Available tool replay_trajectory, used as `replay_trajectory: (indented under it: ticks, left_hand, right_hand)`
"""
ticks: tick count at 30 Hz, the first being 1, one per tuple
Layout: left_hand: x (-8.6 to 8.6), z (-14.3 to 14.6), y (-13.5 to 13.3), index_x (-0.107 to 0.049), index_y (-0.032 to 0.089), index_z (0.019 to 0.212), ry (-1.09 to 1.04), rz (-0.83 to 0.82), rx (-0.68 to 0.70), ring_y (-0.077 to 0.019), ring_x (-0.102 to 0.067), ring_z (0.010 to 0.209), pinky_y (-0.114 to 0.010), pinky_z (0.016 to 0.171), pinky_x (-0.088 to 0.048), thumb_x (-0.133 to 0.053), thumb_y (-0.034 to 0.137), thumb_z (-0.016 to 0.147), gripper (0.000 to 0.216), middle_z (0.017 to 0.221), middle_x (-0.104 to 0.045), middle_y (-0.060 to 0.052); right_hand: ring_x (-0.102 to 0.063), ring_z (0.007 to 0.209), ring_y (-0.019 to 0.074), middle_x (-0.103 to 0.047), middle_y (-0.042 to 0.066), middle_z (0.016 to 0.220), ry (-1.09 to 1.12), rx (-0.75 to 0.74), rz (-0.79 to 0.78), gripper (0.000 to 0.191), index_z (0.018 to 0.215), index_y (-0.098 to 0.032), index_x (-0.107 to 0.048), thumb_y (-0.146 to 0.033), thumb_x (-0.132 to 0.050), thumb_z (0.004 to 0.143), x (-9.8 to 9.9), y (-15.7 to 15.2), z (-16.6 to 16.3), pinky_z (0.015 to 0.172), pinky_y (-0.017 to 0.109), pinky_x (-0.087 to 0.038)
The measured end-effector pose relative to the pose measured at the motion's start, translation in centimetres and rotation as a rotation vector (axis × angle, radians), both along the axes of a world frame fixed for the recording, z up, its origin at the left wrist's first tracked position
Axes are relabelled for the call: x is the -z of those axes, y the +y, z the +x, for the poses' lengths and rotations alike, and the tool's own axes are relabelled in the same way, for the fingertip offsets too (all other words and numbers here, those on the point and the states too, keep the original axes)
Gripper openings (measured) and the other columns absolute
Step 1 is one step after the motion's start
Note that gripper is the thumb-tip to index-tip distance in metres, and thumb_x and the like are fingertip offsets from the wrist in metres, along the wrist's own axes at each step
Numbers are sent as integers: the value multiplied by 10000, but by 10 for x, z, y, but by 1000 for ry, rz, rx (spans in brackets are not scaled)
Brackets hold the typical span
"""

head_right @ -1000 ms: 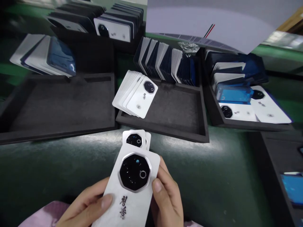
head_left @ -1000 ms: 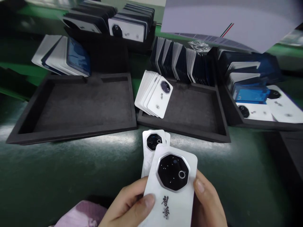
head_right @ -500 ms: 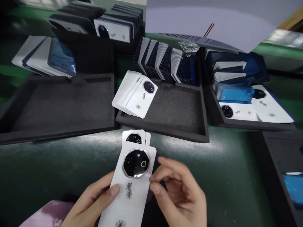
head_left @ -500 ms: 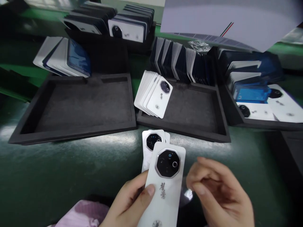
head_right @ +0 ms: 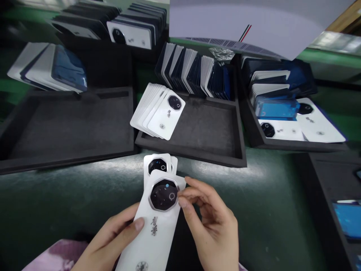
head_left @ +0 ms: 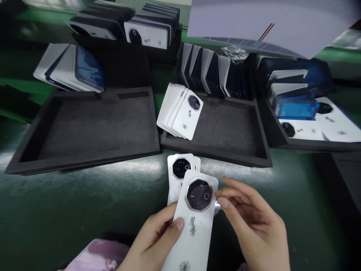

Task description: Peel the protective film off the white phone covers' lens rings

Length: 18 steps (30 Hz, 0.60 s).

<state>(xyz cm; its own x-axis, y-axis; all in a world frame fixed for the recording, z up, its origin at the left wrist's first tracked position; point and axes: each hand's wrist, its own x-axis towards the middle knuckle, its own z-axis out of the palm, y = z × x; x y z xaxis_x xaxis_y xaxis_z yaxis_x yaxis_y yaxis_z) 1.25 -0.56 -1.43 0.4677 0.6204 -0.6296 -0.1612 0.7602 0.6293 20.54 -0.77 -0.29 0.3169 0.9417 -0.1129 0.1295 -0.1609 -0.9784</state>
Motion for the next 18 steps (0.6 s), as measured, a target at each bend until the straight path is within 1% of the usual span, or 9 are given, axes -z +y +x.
replay_trajectory:
  ticks: [3, 6, 8, 11, 15, 18]
  left_hand:
    - [-2, 1, 1, -783, 374, 1233, -3, -2, -17, -217, -564, 868, -276, 741, -402, -705, 587, 903, 400, 909, -757, -20]
    - [-4, 1, 3, -795, 365, 1214, -8, -7, -13, -190, -555, 810, -256, 693, -384, -713, 575, 905, 383, 879, -755, -10]
    - [-5, 2, 3, -795, 367, 1213, -16, -10, -3, -171, -546, 771, -240, 650, -360, -714, 571, 906, 377, 867, -753, -6]
    - [-4, 1, 2, -794, 359, 1218, -25, -16, 4, -171, -551, 766, -228, 602, -323, -718, 569, 905, 384, 864, -751, -15]
    - [-1, 1, 1, -789, 357, 1228, -16, 3, 14, -186, -552, 791, -240, 643, -352, -701, 567, 918, 384, 867, -746, -22]
    - [1, -1, -1, -783, 364, 1236, 7, 8, 31, -185, -546, 790, -246, 677, -369, -690, 575, 922, 389, 857, -744, -18]
  right_hand:
    - [-749, 791, 70, -784, -91, 863, -34, -49, 18, 321, 1141, -402, -737, -181, -733, 909, 2, 0, 1, 753, 87, -600]
    - [-746, 775, 68, -783, -94, 871, -117, -114, 66, 343, 1163, -403, -722, -173, -737, 908, 5, -1, 5, 753, 92, -605]
    - [-748, 783, 76, -783, -89, 881, -159, -128, 85, 345, 1180, -397, -712, -177, -735, 916, 7, -1, 8, 758, 104, -614]
    - [-749, 782, 84, -781, -82, 885, -179, -136, 98, 346, 1199, -390, -701, -184, -734, 923, 9, -2, 11, 749, 117, -623]
    - [-748, 799, 75, -781, -88, 899, -191, -146, 112, 351, 1205, -391, -694, -180, -729, 926, 10, -4, 11, 765, 105, -614]
    - [-749, 802, 89, -780, -81, 890, -214, -122, 106, 321, 1193, -373, -696, -194, -726, 928, 8, -5, 8, 763, 131, -617]
